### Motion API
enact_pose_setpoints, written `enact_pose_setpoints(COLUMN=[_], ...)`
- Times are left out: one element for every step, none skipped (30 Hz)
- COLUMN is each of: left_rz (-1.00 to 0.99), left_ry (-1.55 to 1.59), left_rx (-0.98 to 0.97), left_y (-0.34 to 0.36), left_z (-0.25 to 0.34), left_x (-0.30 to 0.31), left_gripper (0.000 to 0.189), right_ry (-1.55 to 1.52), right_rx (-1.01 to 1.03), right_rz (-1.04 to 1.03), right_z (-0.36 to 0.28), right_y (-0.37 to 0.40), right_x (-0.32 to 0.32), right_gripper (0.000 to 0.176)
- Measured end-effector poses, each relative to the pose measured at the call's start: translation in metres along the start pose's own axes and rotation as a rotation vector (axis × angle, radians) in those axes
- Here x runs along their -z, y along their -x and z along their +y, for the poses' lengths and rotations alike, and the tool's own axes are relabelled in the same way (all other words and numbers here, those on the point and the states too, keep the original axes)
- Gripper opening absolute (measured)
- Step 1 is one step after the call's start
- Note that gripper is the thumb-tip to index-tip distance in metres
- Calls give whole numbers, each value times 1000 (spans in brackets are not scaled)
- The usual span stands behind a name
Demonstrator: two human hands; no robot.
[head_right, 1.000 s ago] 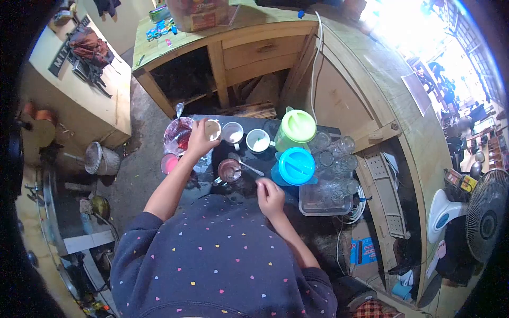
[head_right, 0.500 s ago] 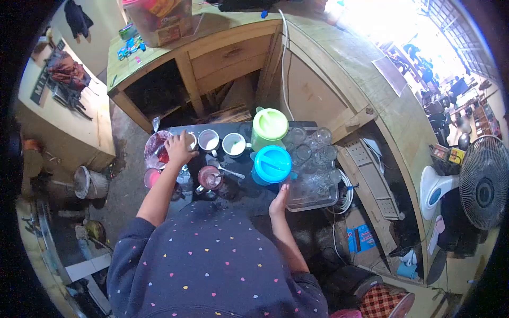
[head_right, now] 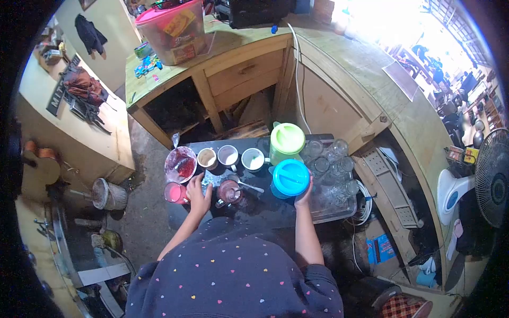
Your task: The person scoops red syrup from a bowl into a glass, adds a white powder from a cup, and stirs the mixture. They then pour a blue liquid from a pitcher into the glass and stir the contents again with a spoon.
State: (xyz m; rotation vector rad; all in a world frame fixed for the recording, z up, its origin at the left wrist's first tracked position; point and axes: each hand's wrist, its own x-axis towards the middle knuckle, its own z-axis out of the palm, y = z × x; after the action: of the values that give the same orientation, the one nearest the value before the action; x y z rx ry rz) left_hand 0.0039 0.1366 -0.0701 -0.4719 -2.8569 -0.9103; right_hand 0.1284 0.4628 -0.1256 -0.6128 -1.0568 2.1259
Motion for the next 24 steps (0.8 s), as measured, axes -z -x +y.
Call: enact_pose_setpoints(left_rz=[-12,-29,-44,-89,-137,-185,-152,-218,-284,-352,-406,-417,-427,-434,-504,-478,-450,-423,-453,-447,-441,-436,-471,-472], left_ry=[18,35,52,150,250,348,368,431,492,555,638,658,678,700,602,562,522,481,477,449,419,389,417,417], left_rx=[0,1,1,38,78,119,78,114,149,185,198,182,167,152,154,90,26,-37,-34,-45,-57,-71,-26,-20], left_y=[4,9,13,13,15,18,20,21,21,22,24,27,30,32,27,28,29,30,29,30,31,31,31,31], left_z=[1,2,3,2,1,-3,-11,-19,-21,-24,-25,-22,-19,-16,4,3,2,2,2,2,2,2,2,2], left_x=[1,2,4,3,0,-3,-14,-23,-26,-28,-32,-32,-31,-31,-8,-8,-8,-7,-5,-6,-6,-5,-5,-6], left_gripper=[50,49,47,45,44,42,39,38,38,37,42,45,48,52,69,72,76,80,87,87,86,86,85,85], right_ry=[62,126,127,127,130,123,114,105,79,53,27,40,52,65,66,66,65,88,111,133,162,191,218,280], right_rx=[86,169,179,190,198,205,215,226,188,150,112,115,117,120,113,104,97,111,124,138,149,162,175,176], right_rz=[-31,-59,-68,-80,-91,-101,-112,-125,-92,-57,-23,-16,-10,-7,-39,-71,-105,-147,-186,-226,-238,-249,-261,-255], right_z=[2,3,2,2,1,2,2,2,0,-1,-2,-4,-8,-12,-17,-20,-21,-20,-17,-15,-15,-15,-15,-14], right_y=[-5,-6,-5,-6,-5,-4,-4,-5,-3,1,6,11,18,23,28,33,35,36,39,40,43,46,48,49], right_x=[2,6,6,6,6,7,7,7,4,1,-2,-5,-10,-16,-19,-22,-25,-25,-24,-24,-28,-32,-37,-39], right_gripper=[57,55,53,51,49,48,47,46,47,48,49,50,52,54,52,51,51,52,54,55,56,57,58,57])
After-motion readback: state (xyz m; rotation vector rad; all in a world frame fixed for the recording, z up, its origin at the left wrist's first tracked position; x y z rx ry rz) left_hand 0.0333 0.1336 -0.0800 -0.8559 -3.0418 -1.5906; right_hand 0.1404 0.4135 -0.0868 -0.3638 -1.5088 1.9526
